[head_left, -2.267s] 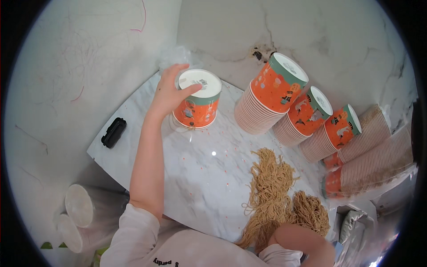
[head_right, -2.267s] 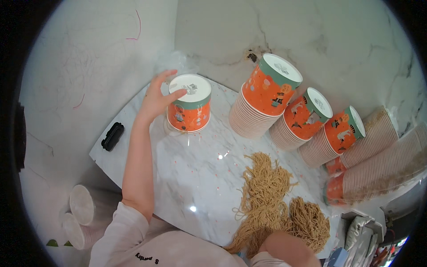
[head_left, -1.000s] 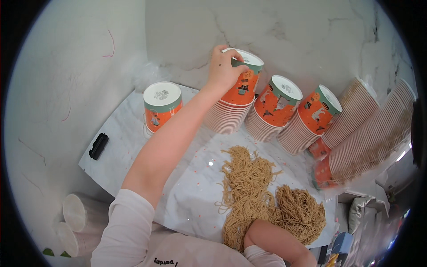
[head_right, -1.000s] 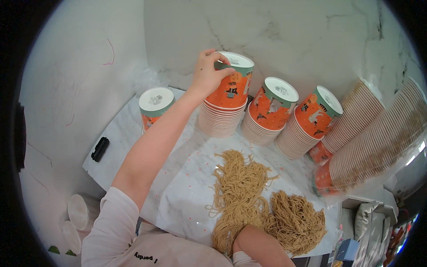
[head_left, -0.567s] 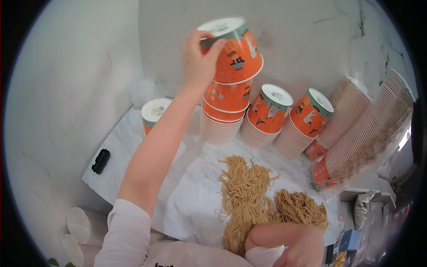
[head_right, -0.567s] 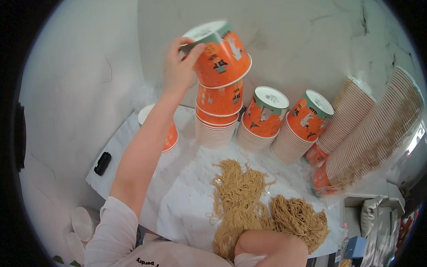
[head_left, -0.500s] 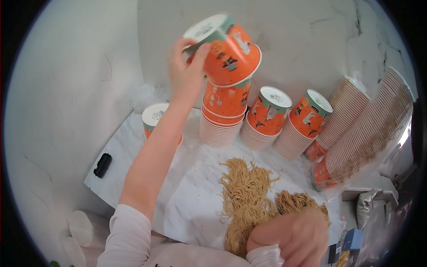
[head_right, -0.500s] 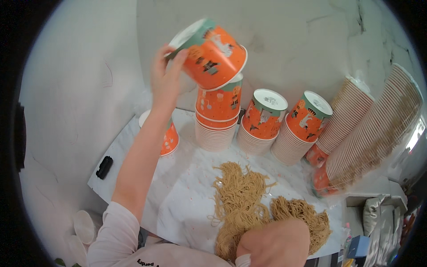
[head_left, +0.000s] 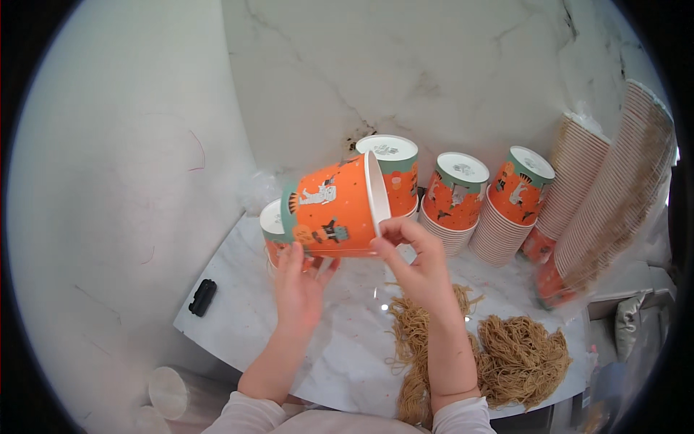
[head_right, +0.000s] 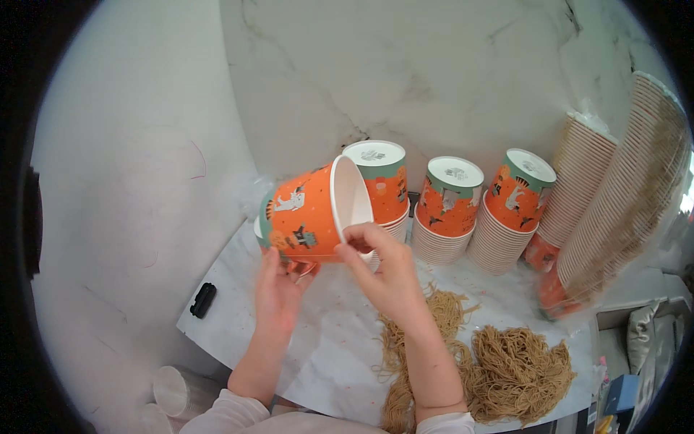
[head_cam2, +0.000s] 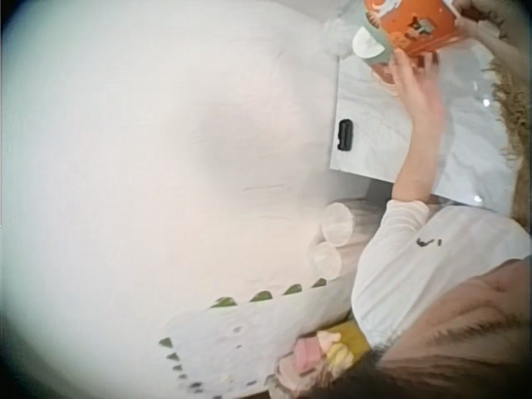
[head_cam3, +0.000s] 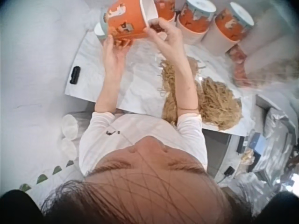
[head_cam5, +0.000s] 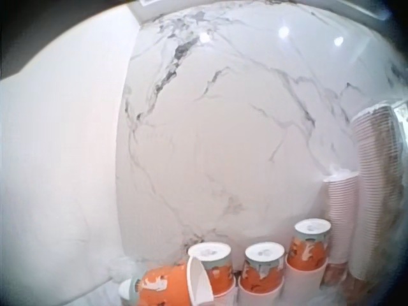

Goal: Tying rubber bands onto the rims of decorative paper cups.

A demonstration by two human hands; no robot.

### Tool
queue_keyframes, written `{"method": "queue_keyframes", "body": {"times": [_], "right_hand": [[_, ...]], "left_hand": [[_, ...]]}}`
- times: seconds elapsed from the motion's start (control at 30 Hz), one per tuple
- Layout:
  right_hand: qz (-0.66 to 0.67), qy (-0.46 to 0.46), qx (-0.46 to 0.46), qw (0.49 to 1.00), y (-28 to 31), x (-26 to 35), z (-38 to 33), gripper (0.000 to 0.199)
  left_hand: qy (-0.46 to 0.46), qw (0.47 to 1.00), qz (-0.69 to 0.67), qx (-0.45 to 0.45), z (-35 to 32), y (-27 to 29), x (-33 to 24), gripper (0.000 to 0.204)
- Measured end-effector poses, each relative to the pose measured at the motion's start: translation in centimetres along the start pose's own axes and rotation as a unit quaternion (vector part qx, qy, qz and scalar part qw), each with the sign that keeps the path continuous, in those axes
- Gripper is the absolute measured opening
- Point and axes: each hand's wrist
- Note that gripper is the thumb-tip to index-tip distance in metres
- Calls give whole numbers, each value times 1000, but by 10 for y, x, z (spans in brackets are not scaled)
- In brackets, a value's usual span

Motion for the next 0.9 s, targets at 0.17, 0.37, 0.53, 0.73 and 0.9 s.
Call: {"method": "queue_keyframes", "body": {"times": [0.17,0.37,0.53,0.73,0.9], "right_hand": [[15,-53,-66,996,5,7,4,11],[-15,-54,22,998,14,21,0,11],[80,-76,-4,994,20,20,-3,14],[150,-93,43,983,47,21,-2,17],[203,-94,75,972,70,11,-1,16]], "left_hand": [[25,977,212,17,-9,8,0,42],[-281,783,511,215,-16,-36,-40,53],[-161,761,556,294,-8,-58,-53,28],[17,882,354,309,5,-51,-61,19],[21,920,204,334,29,-30,-59,13]]}}
Point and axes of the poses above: each hand's wrist, its own z-axis towards the middle knuckle, its own y-axis out of the back of the hand, x = y × z, and after that the axes turned 2 degrees about z, right-handed
